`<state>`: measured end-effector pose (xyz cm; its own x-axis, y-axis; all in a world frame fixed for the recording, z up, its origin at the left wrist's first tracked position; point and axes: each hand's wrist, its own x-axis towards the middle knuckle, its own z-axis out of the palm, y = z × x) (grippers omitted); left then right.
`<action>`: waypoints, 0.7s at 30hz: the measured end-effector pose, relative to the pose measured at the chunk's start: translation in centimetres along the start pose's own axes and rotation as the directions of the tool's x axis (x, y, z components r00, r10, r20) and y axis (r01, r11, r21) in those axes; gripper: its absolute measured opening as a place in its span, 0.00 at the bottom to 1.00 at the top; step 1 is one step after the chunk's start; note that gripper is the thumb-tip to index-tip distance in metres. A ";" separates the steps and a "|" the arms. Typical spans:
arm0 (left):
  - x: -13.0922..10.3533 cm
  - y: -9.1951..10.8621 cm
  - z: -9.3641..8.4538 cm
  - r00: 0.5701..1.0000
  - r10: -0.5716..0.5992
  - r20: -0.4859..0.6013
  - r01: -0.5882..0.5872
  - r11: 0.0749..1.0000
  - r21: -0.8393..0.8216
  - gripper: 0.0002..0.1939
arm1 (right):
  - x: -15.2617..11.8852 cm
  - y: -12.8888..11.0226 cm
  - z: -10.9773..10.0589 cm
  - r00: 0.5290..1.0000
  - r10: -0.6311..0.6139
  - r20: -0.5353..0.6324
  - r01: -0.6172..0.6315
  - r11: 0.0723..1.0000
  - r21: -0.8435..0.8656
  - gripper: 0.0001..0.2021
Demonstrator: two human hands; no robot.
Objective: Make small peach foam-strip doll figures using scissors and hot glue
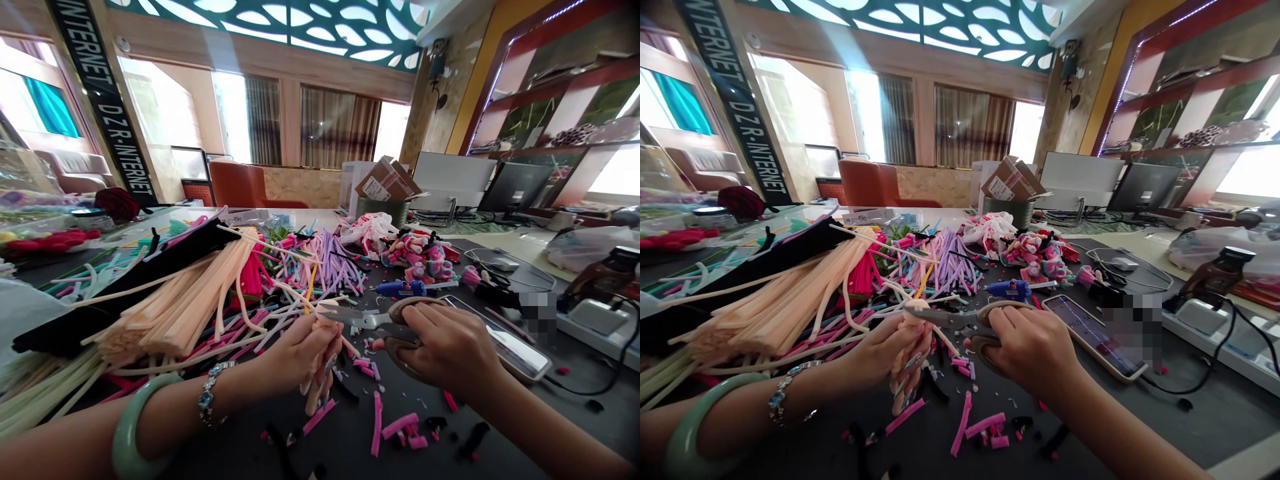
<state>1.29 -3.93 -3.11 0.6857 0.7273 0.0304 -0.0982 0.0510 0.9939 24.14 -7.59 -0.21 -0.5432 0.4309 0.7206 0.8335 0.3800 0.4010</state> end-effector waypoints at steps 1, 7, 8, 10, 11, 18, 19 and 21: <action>0.0 -0.1 -0.1 1.000 0.003 0.000 -0.003 1.000 -0.008 0.19 | -0.1 -0.1 0.0 1.000 -0.016 0.002 0.016 1.000 -0.001 0.12; -0.1 -0.1 0.0 1.000 -0.014 -0.005 0.014 1.000 0.024 0.19 | 0.0 -0.5 -0.4 0.999 -0.024 0.033 0.024 0.999 0.025 0.12; 0.0 0.1 0.0 1.000 -0.013 -0.007 0.014 1.000 0.016 0.18 | 0.1 -0.4 -0.5 0.999 0.008 0.033 -0.009 0.999 0.037 0.13; 0.0 0.4 0.2 1.000 0.006 -0.010 -0.006 1.000 -0.014 0.18 | 0.2 0.0 -0.5 0.994 0.088 0.067 -0.093 0.994 0.065 0.17; 0.0 0.5 0.3 1.000 0.019 -0.013 -0.019 0.999 -0.026 0.17 | 0.3 0.2 -0.5 0.987 0.125 0.099 -0.132 0.989 0.069 0.20; 0.0 0.6 0.5 0.999 0.024 -0.042 -0.024 1.000 -0.005 0.16 | 0.2 0.4 -0.3 0.949 0.185 0.254 -0.209 0.975 0.071 0.23; -0.1 0.6 0.5 0.998 0.024 -0.053 -0.024 1.000 0.005 0.15 | 0.2 0.3 -0.3 0.945 0.190 0.266 -0.218 0.972 0.082 0.23; -0.2 0.5 0.4 0.997 0.032 -0.074 -0.030 0.999 0.031 0.15 | 0.1 0.0 -0.4 0.938 0.204 0.280 -0.241 0.965 0.107 0.23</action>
<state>1.42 -4.31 -2.52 0.6267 0.7774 0.0545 -0.0968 0.0082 0.9953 24.09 -7.84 0.11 -0.3682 0.7106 0.5996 0.9242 0.3500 0.1528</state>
